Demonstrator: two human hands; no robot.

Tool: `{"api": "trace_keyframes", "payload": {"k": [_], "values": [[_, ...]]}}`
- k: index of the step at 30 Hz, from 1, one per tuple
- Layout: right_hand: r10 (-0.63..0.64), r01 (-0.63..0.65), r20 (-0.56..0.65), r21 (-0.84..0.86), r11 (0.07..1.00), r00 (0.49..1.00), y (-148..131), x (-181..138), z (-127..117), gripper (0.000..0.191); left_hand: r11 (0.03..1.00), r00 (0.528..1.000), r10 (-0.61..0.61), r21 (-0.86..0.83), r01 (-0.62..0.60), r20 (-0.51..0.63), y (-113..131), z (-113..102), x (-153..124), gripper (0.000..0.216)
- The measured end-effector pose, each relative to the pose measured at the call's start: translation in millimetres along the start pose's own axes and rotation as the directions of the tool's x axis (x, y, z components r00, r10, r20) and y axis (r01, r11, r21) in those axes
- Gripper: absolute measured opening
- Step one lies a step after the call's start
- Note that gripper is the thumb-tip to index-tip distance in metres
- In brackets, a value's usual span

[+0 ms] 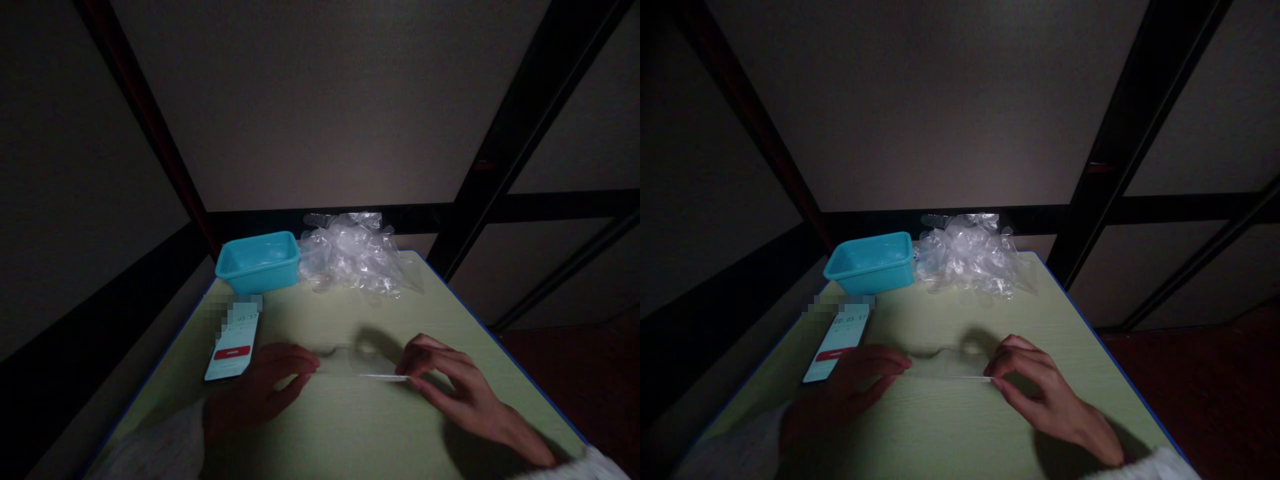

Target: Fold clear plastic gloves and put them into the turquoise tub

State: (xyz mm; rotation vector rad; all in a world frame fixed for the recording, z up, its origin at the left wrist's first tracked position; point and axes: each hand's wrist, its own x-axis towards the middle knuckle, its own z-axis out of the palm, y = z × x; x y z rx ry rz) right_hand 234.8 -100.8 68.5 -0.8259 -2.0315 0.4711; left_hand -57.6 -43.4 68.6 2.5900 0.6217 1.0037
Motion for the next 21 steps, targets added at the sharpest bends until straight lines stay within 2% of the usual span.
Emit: {"api": "trace_keyframes", "payload": {"k": [3, 5, 7, 9, 11, 15, 18, 21], "values": [[0.07, -0.066, -0.037, 0.091, 0.994, 0.997, -14.8, 6.0, -7.4, 0.009, 0.974, 0.991, -0.133, -0.179, 0.136, 0.032, 10.0, -11.6, 7.4, 0.017], [0.128, -0.121, -0.047, 0.127, 0.984, 0.991, -23.8, 12.0, -12.4, 0.01, 0.915, 0.972, -0.232, -0.327, 0.235, 0.05, 15.5, -18.2, 13.4, 0.019], [0.208, -0.199, -0.029, 0.186, 0.962, 0.978, -28.2, 19.4, -16.1, 0.013, 0.791, 0.928, -0.348, -0.49, 0.366, 0.133, 18.0, -22.3, 20.1, 0.023], [0.312, -0.307, 0.029, 0.292, 0.906, 0.95, -25.0, 26.8, -17.0, 0.019, 0.603, 0.848, -0.451, -0.605, 0.521, 0.28, 14.9, -22.0, 26.4, 0.026], [0.416, -0.422, 0.103, 0.384, 0.821, 0.904, -13.7, 32.4, -14.6, 0.026, 0.444, 0.751, -0.54, -0.63, 0.637, 0.379, 5.5, -16.4, 31.0, 0.028], [0.557, -0.572, 0.184, 0.457, 0.681, 0.81, 22.7, 33.7, -1.5, 0.036, 0.319, 0.617, -0.679, -0.596, 0.737, 0.398, -25.1, 7.5, 31.5, 0.026], [0.602, -0.642, 0.254, 0.455, 0.617, 0.757, 45.7, 28.3, 9.2, 0.04, 0.31, 0.58, -0.701, -0.556, 0.771, 0.415, -46.0, 27.6, 25.9, 0.027], [0.608, -0.672, 0.301, 0.442, 0.594, 0.735, 57.5, 22.2, 15.9, 0.039, 0.306, 0.551, -0.719, -0.519, 0.798, 0.424, -57.8, 41.6, 19.8, 0.025]]}}
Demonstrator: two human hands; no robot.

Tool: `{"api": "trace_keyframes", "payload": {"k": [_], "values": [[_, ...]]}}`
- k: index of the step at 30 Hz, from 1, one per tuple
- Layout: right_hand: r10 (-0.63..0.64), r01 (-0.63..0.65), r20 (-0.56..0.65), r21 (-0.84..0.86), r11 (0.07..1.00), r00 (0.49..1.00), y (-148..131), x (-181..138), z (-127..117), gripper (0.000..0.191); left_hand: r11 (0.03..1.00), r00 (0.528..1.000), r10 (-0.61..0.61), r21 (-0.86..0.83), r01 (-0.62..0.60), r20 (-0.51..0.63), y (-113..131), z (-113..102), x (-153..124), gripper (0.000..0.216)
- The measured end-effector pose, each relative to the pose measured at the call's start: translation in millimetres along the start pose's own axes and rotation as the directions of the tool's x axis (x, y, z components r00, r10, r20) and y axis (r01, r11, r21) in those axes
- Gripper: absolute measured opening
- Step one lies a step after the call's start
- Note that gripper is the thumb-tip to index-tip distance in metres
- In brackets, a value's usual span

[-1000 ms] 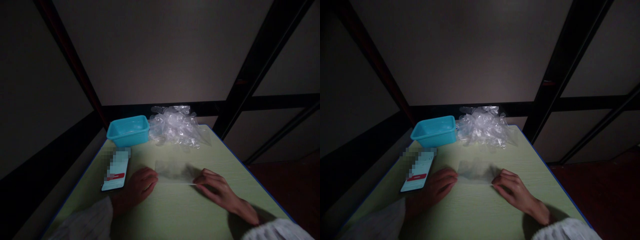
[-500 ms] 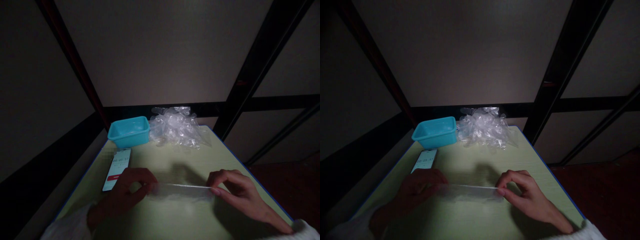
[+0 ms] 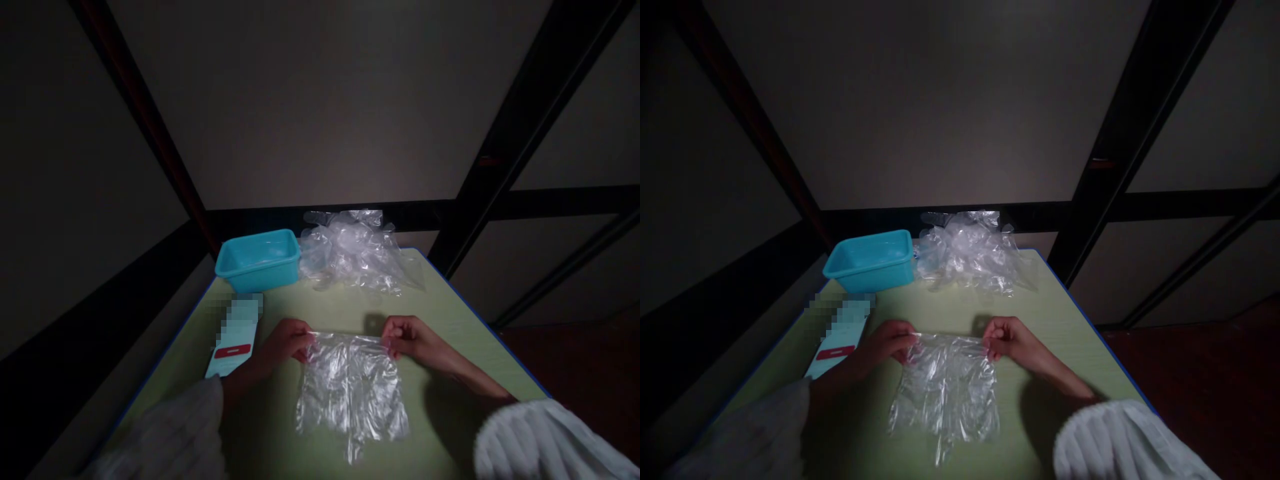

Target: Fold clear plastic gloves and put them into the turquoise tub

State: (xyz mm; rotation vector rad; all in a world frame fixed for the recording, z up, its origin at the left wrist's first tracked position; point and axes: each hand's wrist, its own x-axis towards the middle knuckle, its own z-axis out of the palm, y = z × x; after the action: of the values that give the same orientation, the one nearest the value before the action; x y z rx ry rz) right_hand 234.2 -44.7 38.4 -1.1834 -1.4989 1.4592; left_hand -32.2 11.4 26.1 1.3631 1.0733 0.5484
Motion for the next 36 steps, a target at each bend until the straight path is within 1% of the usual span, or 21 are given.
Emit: {"api": "trace_keyframes", "payload": {"k": [3, 6, 11, 16, 22, 26, 29, 32, 36], "values": [[0.016, -0.016, 0.016, -0.006, 1.0, 1.0, 6.4, 1.0, -0.4, 0.036, 1.0, 1.0, -0.01, 0.02, 0.01, -0.001, -6.9, 1.0, 3.2, 0.022], [0.019, -0.019, 0.034, -0.014, 1.0, 0.999, 10.1, 2.4, -1.3, 0.035, 0.999, 1.0, -0.003, 0.034, 0.002, 0.008, -8.2, 1.1, 3.7, 0.022], [-0.004, 0.006, 0.062, -0.025, 1.0, 0.998, 15.3, 5.3, -4.3, 0.035, 0.999, 1.0, 0.019, 0.046, -0.019, 0.01, -8.4, 1.6, 3.3, 0.023], [-0.046, 0.047, 0.054, -0.027, 0.999, 0.997, 17.6, 6.9, -6.9, 0.038, 0.998, 0.999, 0.038, 0.044, -0.039, 0.01, -7.1, 2.6, 1.4, 0.024], [-0.069, 0.073, 0.068, -0.05, 0.996, 0.995, 14.5, 6.8, -5.7, 0.025, 0.998, 0.999, 0.039, 0.048, -0.04, 0.011, -6.0, 3.2, 1.6, 0.025], [-0.059, 0.064, 0.078, -0.054, 0.997, 0.995, 11.7, 6.0, -5.0, 0.02, 0.999, 1.0, 0.028, 0.047, -0.028, 0.0, -3.9, 3.8, 0.1, 0.026], [-0.045, 0.049, 0.077, -0.051, 0.997, 0.996, 11.5, 6.2, -4.5, 0.019, 0.999, 1.0, 0.018, 0.038, -0.018, -0.021, -1.8, 4.4, -0.3, 0.028], [-0.032, 0.035, 0.06, -0.048, 0.998, 0.998, 12.8, 7.0, -4.5, 0.02, 0.999, 0.998, 0.018, 0.029, -0.016, -0.059, -1.0, 4.4, 0.9, 0.036], [-0.023, 0.023, 0.004, -0.043, 0.999, 1.0, 16.3, 8.7, -7.5, 0.024, 0.997, 0.982, 0.077, 0.042, -0.07, -0.17, -1.4, 2.4, 2.9, 0.041]]}}
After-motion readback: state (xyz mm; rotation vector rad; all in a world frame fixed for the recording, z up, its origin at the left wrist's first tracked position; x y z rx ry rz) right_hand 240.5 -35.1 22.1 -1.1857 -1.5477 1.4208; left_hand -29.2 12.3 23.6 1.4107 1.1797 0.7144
